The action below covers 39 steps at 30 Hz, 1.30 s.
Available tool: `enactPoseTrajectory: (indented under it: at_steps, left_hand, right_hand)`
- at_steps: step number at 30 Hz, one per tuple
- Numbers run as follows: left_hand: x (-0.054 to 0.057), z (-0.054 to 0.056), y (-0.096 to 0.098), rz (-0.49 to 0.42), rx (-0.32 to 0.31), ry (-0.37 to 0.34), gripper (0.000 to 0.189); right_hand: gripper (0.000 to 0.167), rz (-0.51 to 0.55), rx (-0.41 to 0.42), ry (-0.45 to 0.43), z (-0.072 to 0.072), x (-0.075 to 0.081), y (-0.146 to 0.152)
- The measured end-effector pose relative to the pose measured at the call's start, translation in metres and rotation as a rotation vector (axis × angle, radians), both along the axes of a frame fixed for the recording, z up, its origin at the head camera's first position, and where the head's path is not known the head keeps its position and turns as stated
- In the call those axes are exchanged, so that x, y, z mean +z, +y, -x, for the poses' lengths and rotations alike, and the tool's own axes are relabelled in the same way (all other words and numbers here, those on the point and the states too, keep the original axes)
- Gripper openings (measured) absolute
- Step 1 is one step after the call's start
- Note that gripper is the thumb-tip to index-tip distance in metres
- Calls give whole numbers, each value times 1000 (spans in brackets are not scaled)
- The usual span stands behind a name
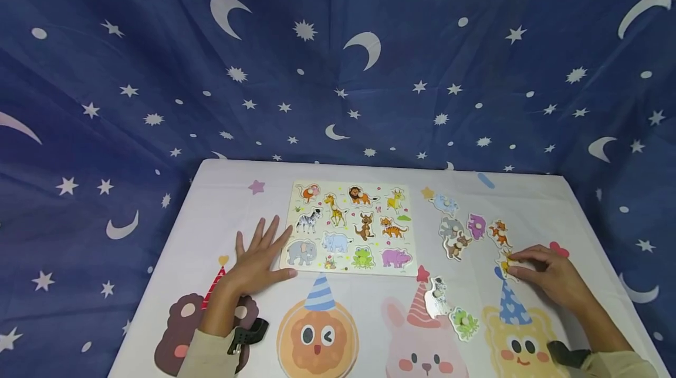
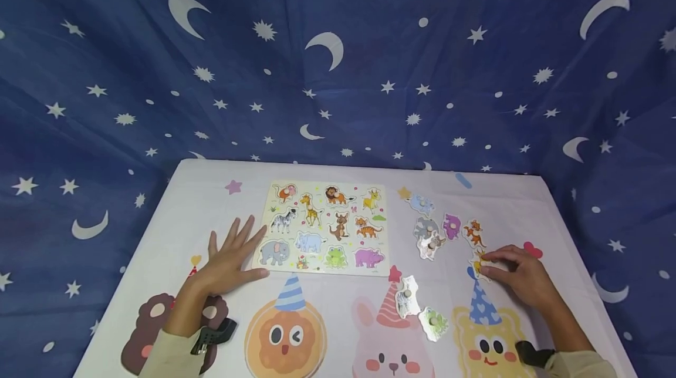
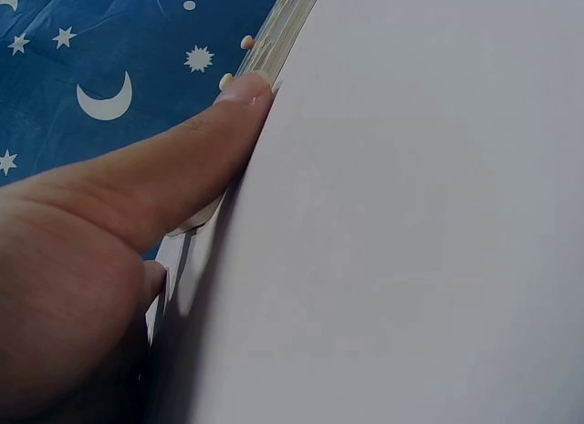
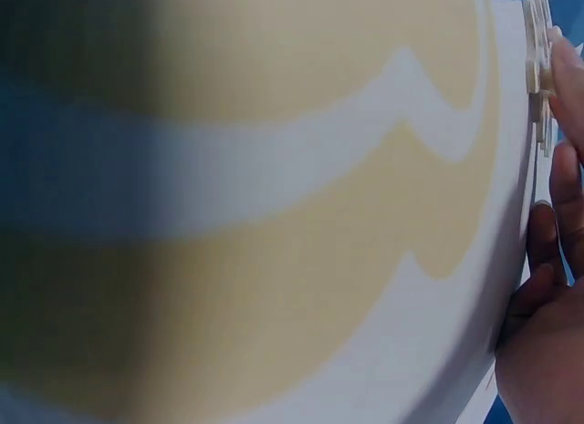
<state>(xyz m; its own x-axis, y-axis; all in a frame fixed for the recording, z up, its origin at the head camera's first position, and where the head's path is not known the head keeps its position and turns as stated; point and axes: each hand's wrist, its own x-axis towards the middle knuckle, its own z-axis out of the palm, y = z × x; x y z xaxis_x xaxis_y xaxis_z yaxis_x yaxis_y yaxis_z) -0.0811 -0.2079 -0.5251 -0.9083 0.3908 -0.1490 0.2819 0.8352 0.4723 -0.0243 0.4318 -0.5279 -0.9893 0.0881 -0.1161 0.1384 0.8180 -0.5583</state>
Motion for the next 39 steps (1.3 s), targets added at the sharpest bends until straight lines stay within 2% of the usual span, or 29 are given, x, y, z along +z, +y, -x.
enactPoseTrajectory:
  at_steps: [8,16,27,39]
  left_hand:
    - [-1,-1,0,-10,0,-4,98]
    - [-1,0,0,-13,0,0,98]
    - [0,3,1,-8,-6,-4,99]
    - [-3,0,-2,-11,-3,-1,98]
  right_hand:
    - [30,-22,-6,33,-2,1,0]
    - [28,-33,-3,54,1,7,-4]
    - [18,-15,45,130,2,13,-7]
    - [8,36,117,234,17,22,-40]
